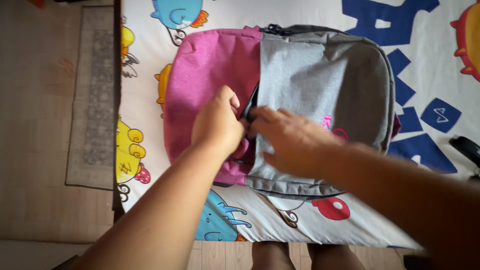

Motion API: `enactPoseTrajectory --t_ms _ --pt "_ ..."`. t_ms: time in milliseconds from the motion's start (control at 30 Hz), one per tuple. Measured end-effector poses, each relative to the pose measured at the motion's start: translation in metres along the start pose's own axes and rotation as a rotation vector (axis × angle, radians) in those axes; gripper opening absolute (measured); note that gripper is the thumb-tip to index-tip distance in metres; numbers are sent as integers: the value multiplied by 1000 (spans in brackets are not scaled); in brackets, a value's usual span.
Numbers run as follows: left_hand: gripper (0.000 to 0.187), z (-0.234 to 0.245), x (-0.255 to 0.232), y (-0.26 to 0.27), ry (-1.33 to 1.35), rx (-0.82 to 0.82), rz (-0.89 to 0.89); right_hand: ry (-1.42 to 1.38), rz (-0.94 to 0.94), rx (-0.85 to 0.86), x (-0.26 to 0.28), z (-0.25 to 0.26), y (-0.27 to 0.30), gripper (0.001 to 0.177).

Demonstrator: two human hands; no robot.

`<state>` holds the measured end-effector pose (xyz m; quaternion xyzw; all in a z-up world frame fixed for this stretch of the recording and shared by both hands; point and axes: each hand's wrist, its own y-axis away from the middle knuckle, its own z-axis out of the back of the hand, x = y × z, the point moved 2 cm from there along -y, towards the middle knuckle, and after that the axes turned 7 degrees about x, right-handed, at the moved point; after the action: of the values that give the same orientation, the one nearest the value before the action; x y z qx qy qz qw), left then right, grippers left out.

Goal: The person opens a pink and gray backpack on a bed and places items into it, including a wallet, a small box, and a laptop, then zips the compartments. They then reopen the backpack and take the items out, laying them on the bed alongside chargers, cables, a notebook, and other belongings.

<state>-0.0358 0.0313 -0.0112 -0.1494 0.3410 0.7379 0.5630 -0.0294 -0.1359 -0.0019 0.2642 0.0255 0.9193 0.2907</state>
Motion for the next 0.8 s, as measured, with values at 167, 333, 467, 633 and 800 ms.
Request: enactPoseTrajectory --t_ms 167,333,467,633,800 --pt "14 1 -15 5 -180 -4 -47 272 -146 424 -24 21 -8 53" --pt "26 31 -2 28 -238 -106 -12 447 -285 478 -32 35 16 45" --pt "46 28 -2 25 -278 -64 118 290 -354 239 -36 8 29 52" --pt "46 19 -5 25 -290 -38 7 -110 -271 -52 -37 10 39 65" --pt "43 6 -37 19 -243 -153 -78 -690 -729 69 -52 18 79 36"
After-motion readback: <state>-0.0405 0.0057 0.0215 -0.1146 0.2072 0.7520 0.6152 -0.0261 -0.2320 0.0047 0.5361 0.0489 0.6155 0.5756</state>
